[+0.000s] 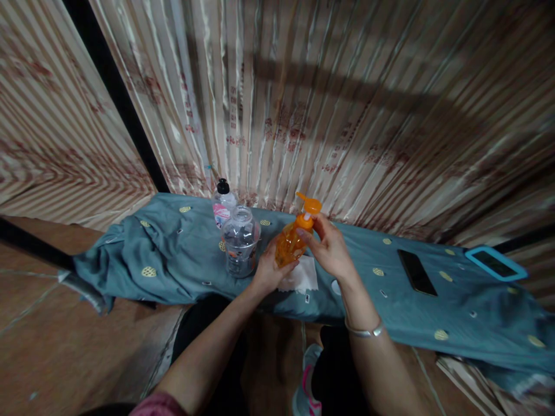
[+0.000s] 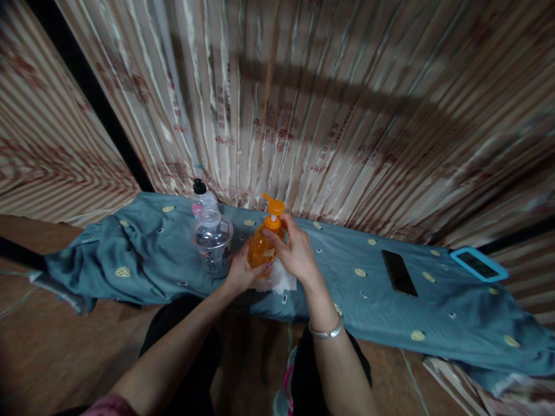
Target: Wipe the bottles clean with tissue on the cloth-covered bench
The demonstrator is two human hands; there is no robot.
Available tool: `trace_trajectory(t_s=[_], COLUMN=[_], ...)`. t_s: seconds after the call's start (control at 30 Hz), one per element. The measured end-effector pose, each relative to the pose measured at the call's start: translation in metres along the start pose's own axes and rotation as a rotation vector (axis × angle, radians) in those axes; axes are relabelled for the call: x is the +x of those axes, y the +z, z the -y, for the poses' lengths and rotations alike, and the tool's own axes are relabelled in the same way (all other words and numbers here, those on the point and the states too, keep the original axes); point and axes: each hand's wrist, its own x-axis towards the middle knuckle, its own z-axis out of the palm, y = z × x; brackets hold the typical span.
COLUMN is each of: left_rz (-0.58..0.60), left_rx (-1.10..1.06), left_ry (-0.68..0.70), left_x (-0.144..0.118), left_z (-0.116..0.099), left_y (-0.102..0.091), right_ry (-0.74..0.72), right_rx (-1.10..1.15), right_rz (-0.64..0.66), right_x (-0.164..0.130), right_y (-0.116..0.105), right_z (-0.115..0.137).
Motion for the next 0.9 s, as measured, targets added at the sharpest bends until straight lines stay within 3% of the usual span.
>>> trace_trajectory(t_s=[0.17, 0.43, 0.63, 0.9], left_rz=[-0.003, -0.006, -0.002, -0.013], left_rx=[-0.006, -0.010, -0.019, -0.004], left_ry=[0.014, 0.005, 0.005, -0.001], left_x=[0.001, 0.000, 0.000, 0.000], left_z=[-0.001, -0.001, 0.000, 0.001], left_y=[0.000, 0.000, 0.000, 0.001], right_ry=[0.041, 0.009, 0.061, 0.027], right_rx=[0.006, 0.053, 0.021, 0.046], right_rz=[-0.146, 0.007, -0.163, 0.009], right_x=[-0.001, 0.000, 0.000, 0.000], right_y=[0.012, -0.001, 0.014, -0.002], right_z=[-0.005, 0.000, -0.004, 0.003])
